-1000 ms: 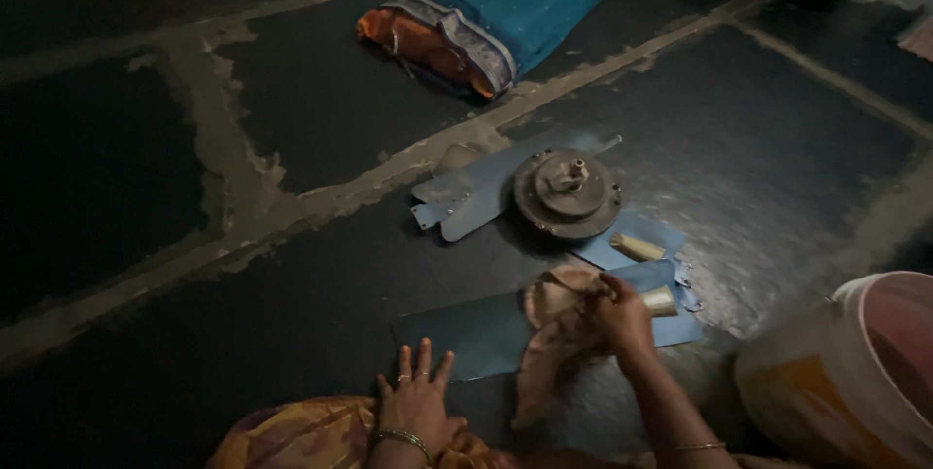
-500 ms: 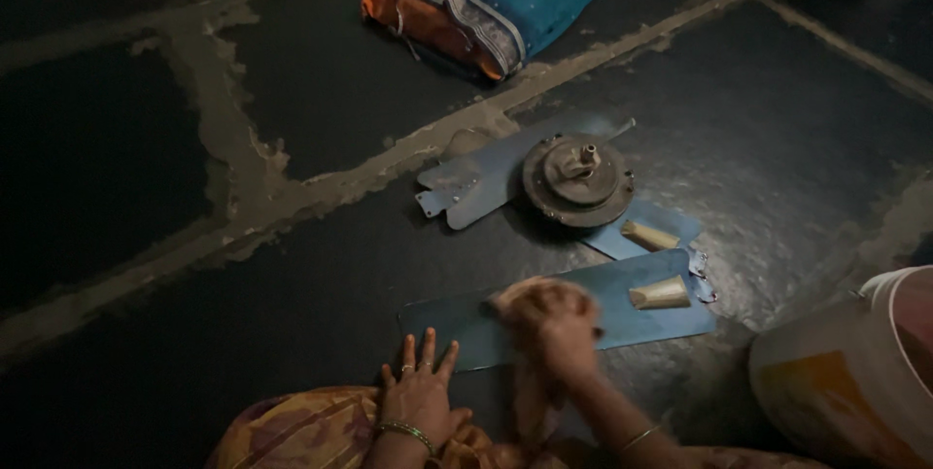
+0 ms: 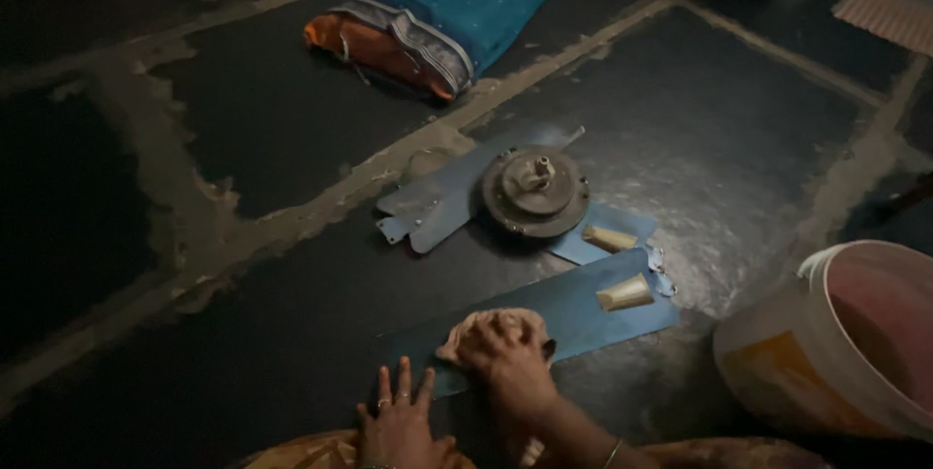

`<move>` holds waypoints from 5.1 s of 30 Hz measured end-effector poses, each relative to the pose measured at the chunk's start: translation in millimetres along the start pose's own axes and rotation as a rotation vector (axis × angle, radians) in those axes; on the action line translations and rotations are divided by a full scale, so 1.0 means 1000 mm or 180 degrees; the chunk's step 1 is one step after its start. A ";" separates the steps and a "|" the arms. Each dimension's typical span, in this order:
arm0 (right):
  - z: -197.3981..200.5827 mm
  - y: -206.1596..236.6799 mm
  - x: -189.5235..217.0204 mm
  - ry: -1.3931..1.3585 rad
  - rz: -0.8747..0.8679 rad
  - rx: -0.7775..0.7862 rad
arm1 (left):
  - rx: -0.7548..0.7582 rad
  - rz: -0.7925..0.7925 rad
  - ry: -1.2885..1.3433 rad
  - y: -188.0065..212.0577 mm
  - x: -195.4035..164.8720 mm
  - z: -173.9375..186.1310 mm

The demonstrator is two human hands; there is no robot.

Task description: The person wipes a detached ceiling fan blade with a cloth, cleaning both sides and edges. The blade is held in the left hand while the right hand scrubs the surface. The person occasionally dips the cloth into a bucket of water to re-wet it.

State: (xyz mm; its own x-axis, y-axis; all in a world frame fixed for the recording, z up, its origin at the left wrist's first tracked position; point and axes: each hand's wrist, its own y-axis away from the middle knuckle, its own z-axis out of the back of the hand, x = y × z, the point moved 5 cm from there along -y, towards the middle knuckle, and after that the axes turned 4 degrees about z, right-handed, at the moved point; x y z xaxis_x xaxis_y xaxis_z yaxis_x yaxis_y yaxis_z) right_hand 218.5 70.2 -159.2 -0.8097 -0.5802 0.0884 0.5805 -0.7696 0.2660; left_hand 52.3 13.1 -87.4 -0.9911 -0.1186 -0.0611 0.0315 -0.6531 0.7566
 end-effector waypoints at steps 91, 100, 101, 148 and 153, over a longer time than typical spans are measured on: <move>0.075 0.059 -0.083 -0.0839 -0.2601 -0.0029 | -0.0134 -0.0236 -0.0441 0.001 -0.028 0.011; 0.067 0.032 0.048 -0.0345 -0.1086 -0.0012 | -0.0011 -0.0191 -0.0416 0.005 -0.026 0.010; 0.067 0.034 0.040 -0.0484 -0.1109 -0.0176 | -0.0135 -0.0233 -0.0402 0.003 -0.023 0.008; 0.028 -0.016 0.018 0.0380 -0.0394 -0.0141 | -0.0138 0.0063 -0.0064 -0.015 0.019 0.010; 0.027 0.028 -0.118 0.0034 -0.1655 -0.1067 | 0.0022 0.0076 0.0008 -0.013 0.013 0.007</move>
State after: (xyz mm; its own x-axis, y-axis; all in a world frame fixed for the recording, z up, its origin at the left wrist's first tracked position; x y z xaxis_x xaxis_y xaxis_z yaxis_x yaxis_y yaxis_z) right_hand 328.1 124.3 -136.1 -0.9940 -0.1079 0.0180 0.1070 -0.9933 -0.0445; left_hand 38.3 24.8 -93.6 -0.9897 -0.1360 -0.0445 0.0544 -0.6449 0.7623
